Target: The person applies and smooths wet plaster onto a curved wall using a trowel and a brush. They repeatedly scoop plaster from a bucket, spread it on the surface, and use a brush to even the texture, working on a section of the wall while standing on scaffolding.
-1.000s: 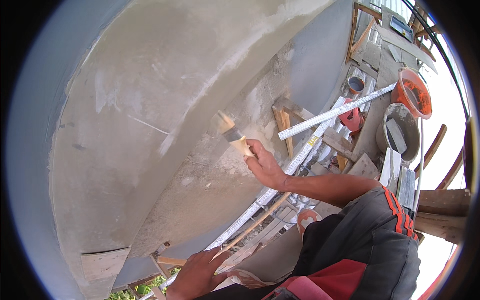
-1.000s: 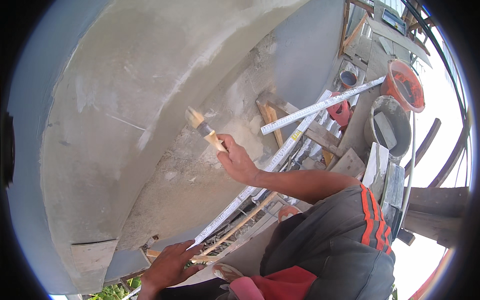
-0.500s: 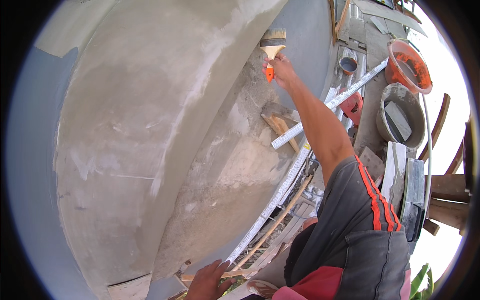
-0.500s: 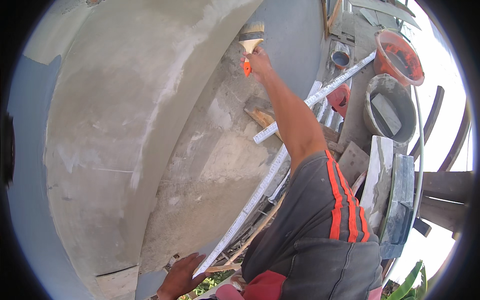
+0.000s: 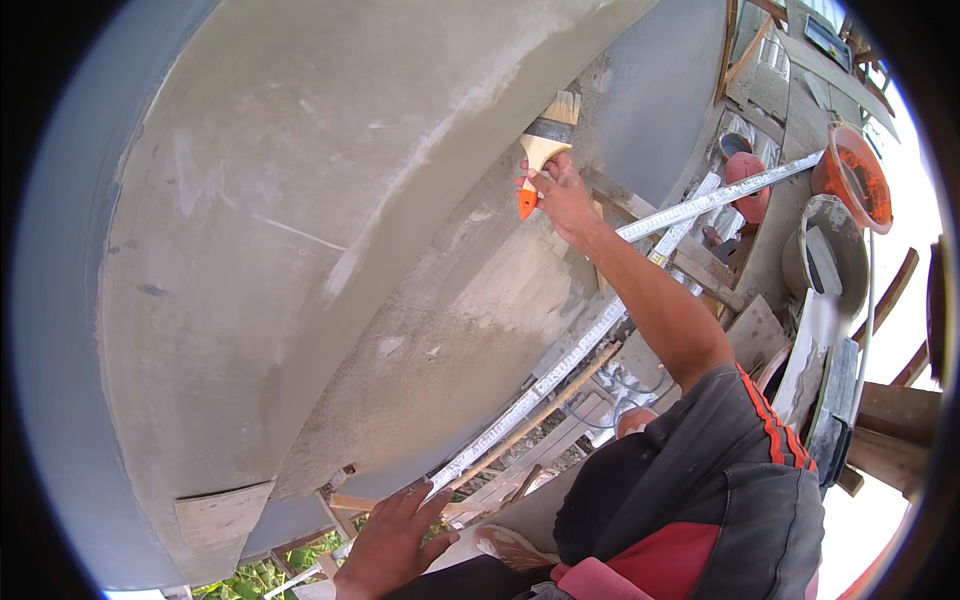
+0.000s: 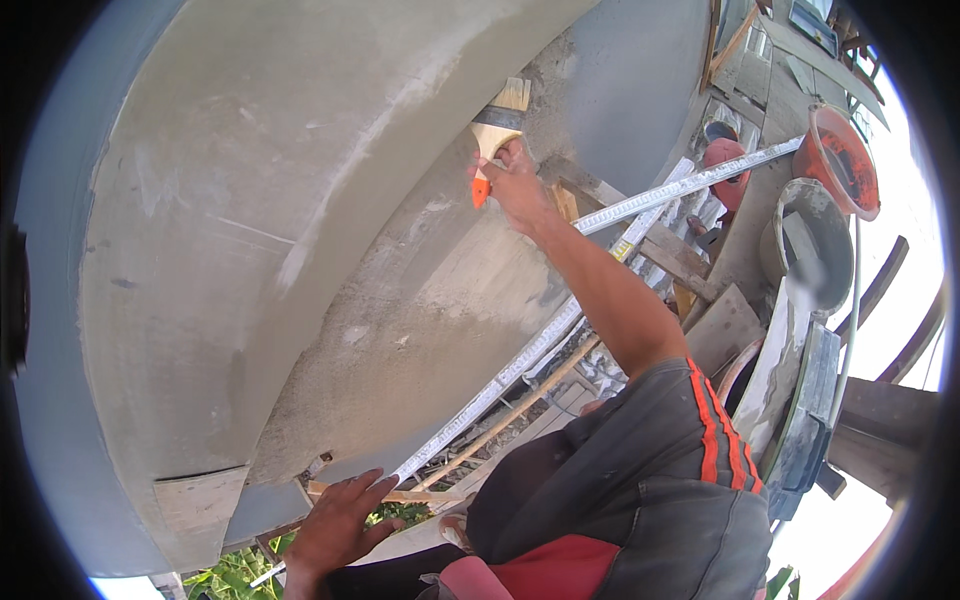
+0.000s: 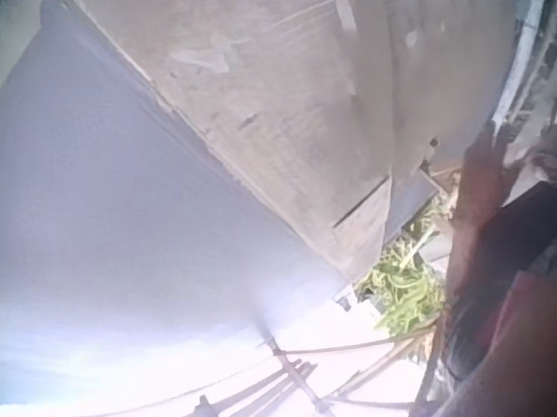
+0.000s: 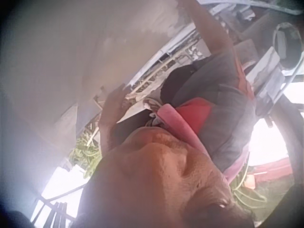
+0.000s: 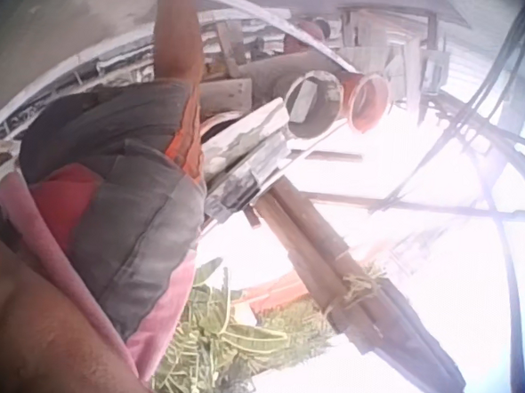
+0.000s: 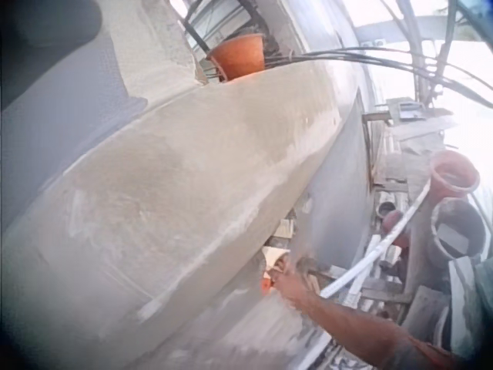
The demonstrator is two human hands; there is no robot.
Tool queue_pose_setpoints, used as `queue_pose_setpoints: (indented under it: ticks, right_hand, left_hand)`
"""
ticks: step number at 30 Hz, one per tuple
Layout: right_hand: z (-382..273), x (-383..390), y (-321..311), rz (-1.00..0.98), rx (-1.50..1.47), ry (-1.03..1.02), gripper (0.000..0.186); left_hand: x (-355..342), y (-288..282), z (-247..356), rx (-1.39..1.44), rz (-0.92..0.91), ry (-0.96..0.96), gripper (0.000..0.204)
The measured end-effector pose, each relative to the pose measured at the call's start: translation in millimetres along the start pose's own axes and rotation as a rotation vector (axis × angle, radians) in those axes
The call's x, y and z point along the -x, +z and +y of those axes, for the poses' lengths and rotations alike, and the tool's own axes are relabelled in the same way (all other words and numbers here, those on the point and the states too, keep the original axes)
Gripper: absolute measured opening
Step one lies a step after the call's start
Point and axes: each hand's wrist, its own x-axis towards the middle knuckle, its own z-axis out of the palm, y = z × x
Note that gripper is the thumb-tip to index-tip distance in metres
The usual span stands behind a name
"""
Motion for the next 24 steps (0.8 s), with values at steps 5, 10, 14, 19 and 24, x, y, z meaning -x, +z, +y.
queue_pose_setpoints:
  ticks: [5,10,14,19,24]
  right_hand:
    - [66.1,66.5,76.6,-0.096,-0.009,0.041,0.04]
    - [130.1,142.9,156.7,-0.202,-0.027,0.09,0.04]
    - [178.1,202.8,223.8,-0.235,-0.042,0.111,0.043]
    - [251.8,267.2,292.1,-0.375,0.054,0.137,0.047]
    - [323.5,330.2,364.6,-0.546,0.039,0.224,0.047]
  left_hand:
    - [38.0,13.2,-23.0,0.03,0.06,0.051,0.065]
    - [81.7,37.0,-57.1,0.078,0.122,0.104,0.064]
    - [117.9,60.6,-85.5,0.138,0.199,0.146,0.064]
    - [157.9,86.9,-109.9,0.204,0.2,0.137,0.064]
    - [182.9,110.0,-124.4,0.249,0.297,0.166,0.064]
